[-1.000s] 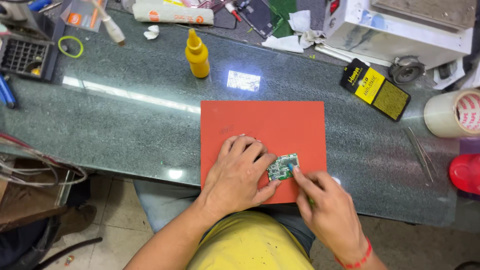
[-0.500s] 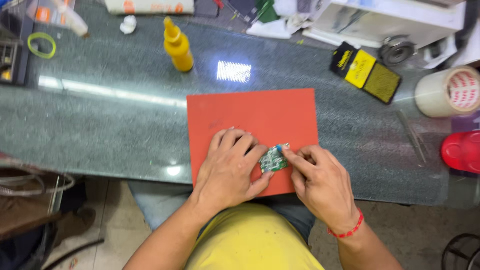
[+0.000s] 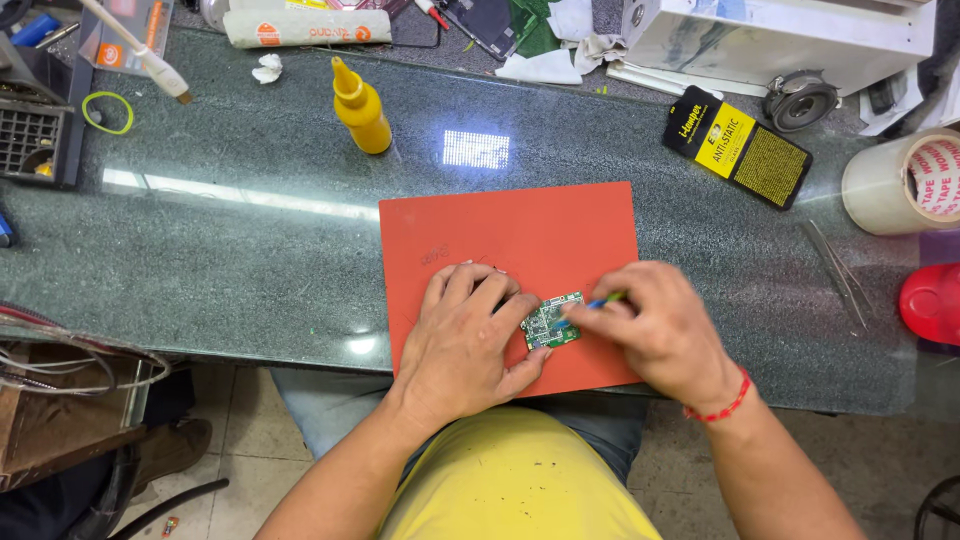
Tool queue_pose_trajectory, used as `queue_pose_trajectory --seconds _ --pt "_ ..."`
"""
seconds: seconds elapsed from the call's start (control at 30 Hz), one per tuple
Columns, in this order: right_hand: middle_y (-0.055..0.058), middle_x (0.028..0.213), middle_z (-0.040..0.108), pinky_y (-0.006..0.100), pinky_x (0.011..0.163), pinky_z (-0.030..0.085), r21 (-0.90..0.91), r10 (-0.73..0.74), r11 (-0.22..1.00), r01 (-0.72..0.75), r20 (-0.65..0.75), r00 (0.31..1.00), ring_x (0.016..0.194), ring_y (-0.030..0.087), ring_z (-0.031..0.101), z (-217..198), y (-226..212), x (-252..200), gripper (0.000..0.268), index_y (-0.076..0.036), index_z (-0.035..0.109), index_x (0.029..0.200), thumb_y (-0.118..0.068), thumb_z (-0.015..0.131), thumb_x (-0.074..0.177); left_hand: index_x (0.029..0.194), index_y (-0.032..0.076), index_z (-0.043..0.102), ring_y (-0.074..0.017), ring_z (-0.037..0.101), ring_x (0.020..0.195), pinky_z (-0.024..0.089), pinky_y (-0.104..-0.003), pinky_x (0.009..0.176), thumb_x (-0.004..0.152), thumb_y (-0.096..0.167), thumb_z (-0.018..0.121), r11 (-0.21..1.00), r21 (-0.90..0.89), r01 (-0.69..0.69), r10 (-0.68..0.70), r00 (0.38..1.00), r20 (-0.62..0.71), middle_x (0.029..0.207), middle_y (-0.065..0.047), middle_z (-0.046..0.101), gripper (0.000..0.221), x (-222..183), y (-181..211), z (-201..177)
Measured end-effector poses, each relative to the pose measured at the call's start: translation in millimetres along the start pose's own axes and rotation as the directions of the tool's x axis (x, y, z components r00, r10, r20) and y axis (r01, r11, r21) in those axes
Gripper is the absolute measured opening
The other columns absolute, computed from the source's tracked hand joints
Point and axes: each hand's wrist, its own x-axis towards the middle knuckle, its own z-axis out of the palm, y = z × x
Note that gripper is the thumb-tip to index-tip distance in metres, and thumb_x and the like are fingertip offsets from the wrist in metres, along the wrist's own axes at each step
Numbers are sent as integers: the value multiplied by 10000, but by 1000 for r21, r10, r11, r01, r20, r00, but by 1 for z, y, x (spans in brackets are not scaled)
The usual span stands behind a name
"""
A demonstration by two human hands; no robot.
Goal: The person cleans a small green circuit board using a blue-bristled brush. They scrub various surface components while holding the board steady on a red silicone mat.
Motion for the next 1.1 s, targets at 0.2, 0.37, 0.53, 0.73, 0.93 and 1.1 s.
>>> queue_pose_trajectory --seconds 0.2,0.37,0.53,0.73,0.93,1.1 --pt "33 1021 648 424 884 482 74 -147 987 145 16 989 971 244 616 -2 19 5 383 -214 773 1116 -8 682 806 1064 97 720 -313 550 1123 390 -499 1032 734 336 804 1000 4 -7 7 1000 -26 1075 -88 610 416 0 1 -1" --pt "16 965 658 396 779 452 137 -135 983 124 77 988 890 223 603 0 37 11 235 -191 789 1064 -75 743 865 1077 90 718 -311 548 1114 391 -496 1025 739 339 804 1000 3 0 0 1000 0 1065 -87 606 429 -1 0 0" --pt "28 1008 651 418 912 465 104 -151 983 152 -15 988 987 255 606 5 22 1 337 -190 786 1090 2 665 842 1075 92 717 -306 550 1115 396 -496 1027 747 336 799 1000 7 3 -3 1000 -3 1065 -84 606 417 1 1 -1" --pt "36 1050 657 415 900 460 103 -62 993 60 15 998 989 247 601 9 4 -12 405 -223 768 1163 6 657 848 1092 91 712 -312 552 1116 393 -504 1032 750 341 798 1000 5 -10 10 1000 1 1072 -90 606 432 1 1 -2" --pt "79 1071 646 423 907 445 124 -61 991 58 14 998 1005 277 593 12 -3 -10 425 -214 754 1179 18 632 844 1090 89 711 -316 552 1113 390 -517 1034 749 342 801 1000 10 -12 12 1000 -12 1080 -97 609 434 1 2 -2" --pt "53 1040 658 423 890 444 90 0 996 1 -5 1000 981 266 596 9 3 -5 428 -195 760 1141 42 618 815 1117 80 704 -317 553 1116 392 -513 1043 750 340 802 1000 2 -9 9 1000 -15 1086 -98 614 460 -1 1 0"
